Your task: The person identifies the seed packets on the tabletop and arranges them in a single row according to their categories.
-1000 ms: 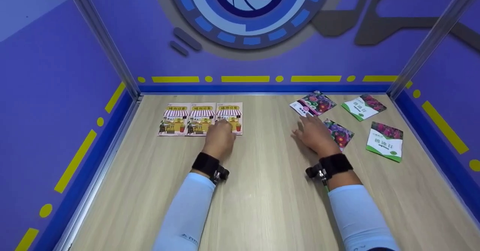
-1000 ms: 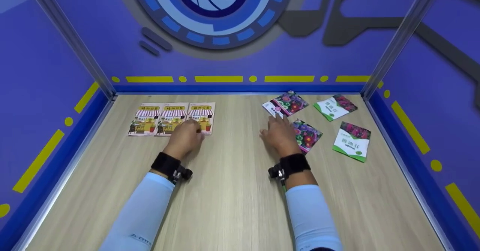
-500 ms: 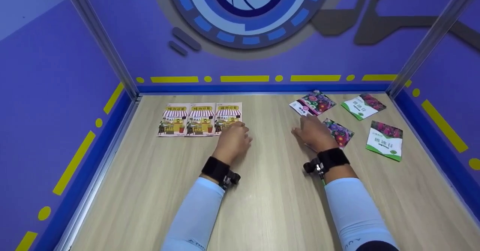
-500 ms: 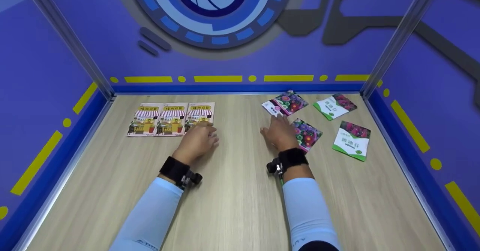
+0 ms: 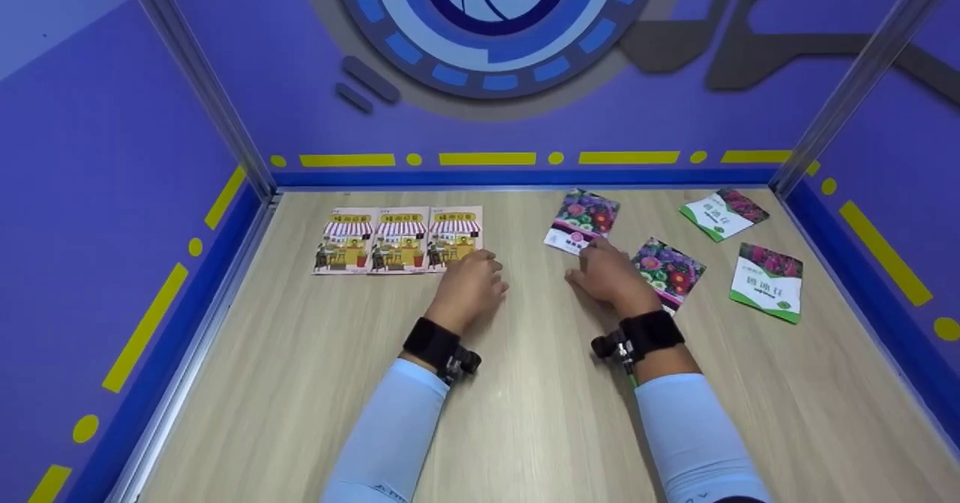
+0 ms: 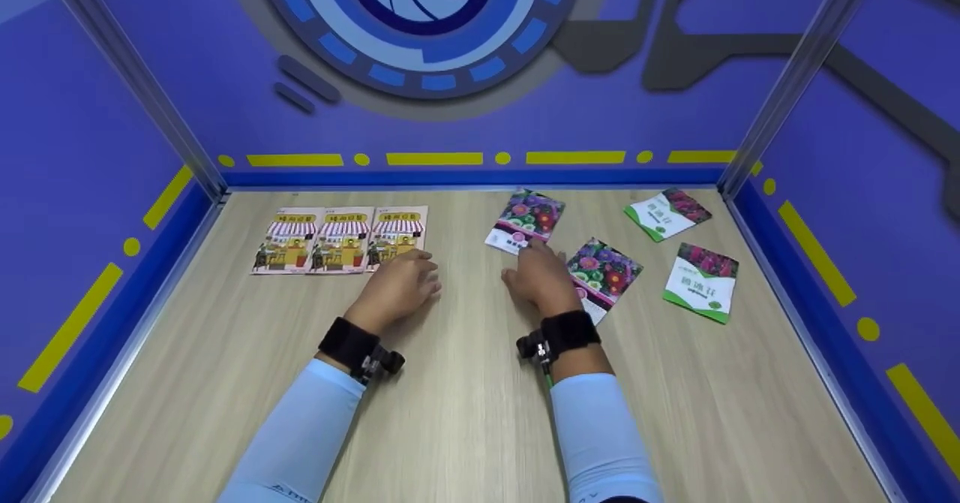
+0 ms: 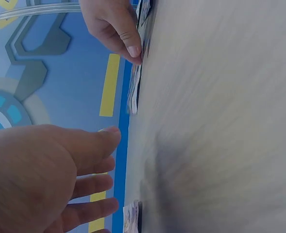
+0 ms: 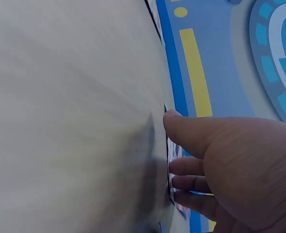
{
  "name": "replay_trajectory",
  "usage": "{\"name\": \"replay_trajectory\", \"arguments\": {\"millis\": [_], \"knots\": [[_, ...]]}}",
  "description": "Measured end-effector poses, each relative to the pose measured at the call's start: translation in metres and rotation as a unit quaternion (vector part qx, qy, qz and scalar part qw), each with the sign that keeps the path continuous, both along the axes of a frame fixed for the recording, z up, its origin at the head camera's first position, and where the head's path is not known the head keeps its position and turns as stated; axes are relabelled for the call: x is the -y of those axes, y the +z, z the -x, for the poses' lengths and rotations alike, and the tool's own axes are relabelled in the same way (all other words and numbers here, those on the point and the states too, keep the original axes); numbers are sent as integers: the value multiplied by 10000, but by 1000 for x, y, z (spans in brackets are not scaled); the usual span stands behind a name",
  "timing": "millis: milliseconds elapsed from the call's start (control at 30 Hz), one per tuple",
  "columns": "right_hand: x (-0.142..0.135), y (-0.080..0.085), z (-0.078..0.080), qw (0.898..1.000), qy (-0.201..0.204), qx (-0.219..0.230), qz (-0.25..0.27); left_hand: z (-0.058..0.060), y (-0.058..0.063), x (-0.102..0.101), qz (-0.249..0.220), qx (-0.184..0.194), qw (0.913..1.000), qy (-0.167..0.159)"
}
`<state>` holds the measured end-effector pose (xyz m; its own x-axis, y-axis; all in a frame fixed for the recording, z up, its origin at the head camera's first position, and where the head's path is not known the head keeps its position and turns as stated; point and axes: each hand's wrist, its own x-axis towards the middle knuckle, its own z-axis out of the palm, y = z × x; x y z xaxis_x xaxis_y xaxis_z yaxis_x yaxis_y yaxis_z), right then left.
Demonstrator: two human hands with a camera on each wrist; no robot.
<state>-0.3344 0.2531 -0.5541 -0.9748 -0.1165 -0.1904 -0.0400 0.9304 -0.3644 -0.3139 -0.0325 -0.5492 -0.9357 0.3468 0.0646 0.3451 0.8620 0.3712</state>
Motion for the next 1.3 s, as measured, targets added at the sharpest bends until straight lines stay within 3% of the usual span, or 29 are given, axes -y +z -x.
{"name": "replay_trajectory", "arguments": {"millis": [267, 467, 733, 1067, 1300], "knots": [[29, -4, -10, 9975, 601, -313, 198, -2, 0, -2, 166, -25, 9996, -223], [41, -6, -17, 9955, 792, -337, 404, -6, 1, -6, 328, -31, 9989, -323], [50, -9, -21, 9916, 1172, -437, 342, -10, -2, -6, 477, -388, 9968, -507], [56, -9, -20, 9868, 1527, -376, 389, -8, -7, -7, 709, -211, 9958, -542], [59, -9, -21, 9882, 1470, -303, 322, -9, -10, -7, 763, -43, 9961, -441]]}}
